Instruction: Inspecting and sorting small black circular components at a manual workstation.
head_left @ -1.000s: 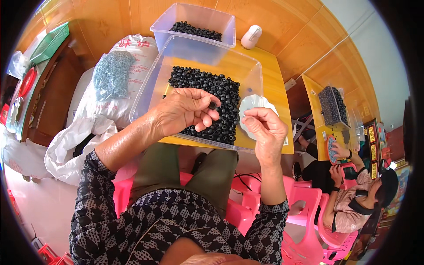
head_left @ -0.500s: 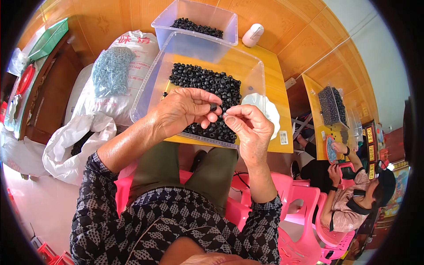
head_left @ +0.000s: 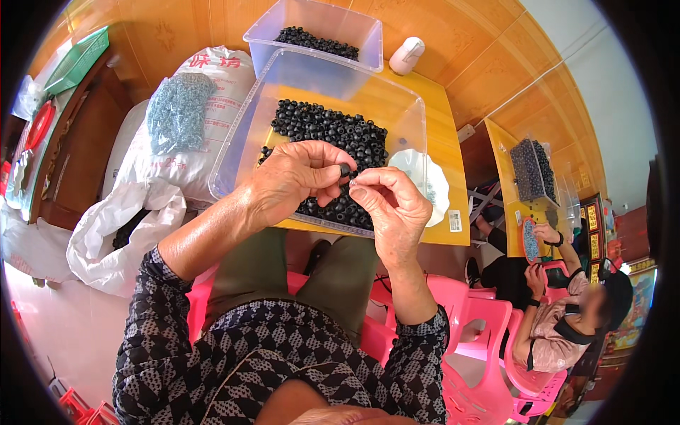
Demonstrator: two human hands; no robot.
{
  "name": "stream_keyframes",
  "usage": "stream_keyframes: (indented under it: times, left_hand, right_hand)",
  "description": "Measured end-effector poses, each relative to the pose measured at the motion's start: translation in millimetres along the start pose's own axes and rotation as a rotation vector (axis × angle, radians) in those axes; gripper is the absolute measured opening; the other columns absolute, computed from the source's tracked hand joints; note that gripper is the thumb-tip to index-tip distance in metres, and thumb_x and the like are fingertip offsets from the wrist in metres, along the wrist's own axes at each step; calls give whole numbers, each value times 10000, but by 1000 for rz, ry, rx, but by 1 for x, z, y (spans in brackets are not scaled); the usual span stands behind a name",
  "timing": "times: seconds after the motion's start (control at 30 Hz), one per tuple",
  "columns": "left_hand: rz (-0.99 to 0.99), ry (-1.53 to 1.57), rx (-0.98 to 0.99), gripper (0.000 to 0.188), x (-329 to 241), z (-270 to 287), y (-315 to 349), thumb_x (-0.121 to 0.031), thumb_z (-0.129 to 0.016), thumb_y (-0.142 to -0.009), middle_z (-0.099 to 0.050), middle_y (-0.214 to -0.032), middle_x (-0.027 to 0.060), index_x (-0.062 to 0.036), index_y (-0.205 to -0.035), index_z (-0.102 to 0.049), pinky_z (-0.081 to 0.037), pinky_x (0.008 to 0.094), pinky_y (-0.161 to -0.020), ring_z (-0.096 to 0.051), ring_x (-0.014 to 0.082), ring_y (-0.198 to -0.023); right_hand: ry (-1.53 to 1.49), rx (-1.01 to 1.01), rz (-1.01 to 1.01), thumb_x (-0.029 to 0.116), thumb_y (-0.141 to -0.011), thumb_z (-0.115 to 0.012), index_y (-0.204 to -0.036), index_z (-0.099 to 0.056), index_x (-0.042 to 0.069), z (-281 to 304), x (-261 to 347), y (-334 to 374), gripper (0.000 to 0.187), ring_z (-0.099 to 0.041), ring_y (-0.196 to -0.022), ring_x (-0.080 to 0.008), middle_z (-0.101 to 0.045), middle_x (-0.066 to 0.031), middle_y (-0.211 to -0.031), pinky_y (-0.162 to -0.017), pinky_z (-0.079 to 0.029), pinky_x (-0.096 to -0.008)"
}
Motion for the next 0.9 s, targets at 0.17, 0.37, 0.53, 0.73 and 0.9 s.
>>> stream_keyframes:
  times: [0.17, 0.37, 0.53, 0.73, 0.9]
  left_hand:
    - [3, 7, 2, 104, 1, 0, 0, -39, -542, -840, -568, -723, 68, 32, -910, -569, -420, 243, -533, -537, 129, -613]
    - [12, -85, -8, 118, -1, 1, 3, -62, -552, -835, -556, -719, 63, 22, -918, -551, -404, 240, -533, -530, 130, -603]
    - [-20, -125, -13, 114, -1, -2, 6, -60, -563, -831, -563, -709, 57, 14, -917, -552, -403, 221, -513, -534, 121, -585]
    - [-29, -75, -31, 120, -3, -6, 9, -69, -595, -813, -585, -705, 67, 27, -880, -569, -428, 223, -490, -561, 119, -592]
    - [-19, -29, 4, 122, -1, -2, 8, -72, -589, -822, -592, -713, 82, 30, -886, -570, -449, 237, -489, -573, 131, -594]
  right_hand:
    - [36, 12, 47, -99, -702, -655, -841, -596, -15, -1, 0, -1, 173, -559, -738, -107, -581, -64, -830, -688, -471, -218]
    - [93, 13, 46, -101, -693, -662, -831, -593, -8, -6, 1, -3, 180, -540, -725, -98, -572, -54, -817, -666, -456, -216]
    - [173, 12, 115, -100, -688, -668, -820, -591, -6, -5, -2, -5, 180, -522, -701, -94, -564, -47, -802, -645, -449, -216]
    - [211, 28, 171, -103, -684, -669, -808, -591, -10, -2, -3, -6, 174, -517, -692, -93, -559, -46, -798, -620, -451, -215]
    - [252, 44, -39, -59, -682, -694, -799, -582, -11, -1, 2, -9, 169, -522, -666, -81, -563, -21, -744, -599, -456, -200]
Point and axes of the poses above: each hand's wrist, its own y-axis away from the middle knuckle, its own z-axis out of the back of the hand, x = y × z, the point moved 2 cm from there along -y, towards the middle knuckle
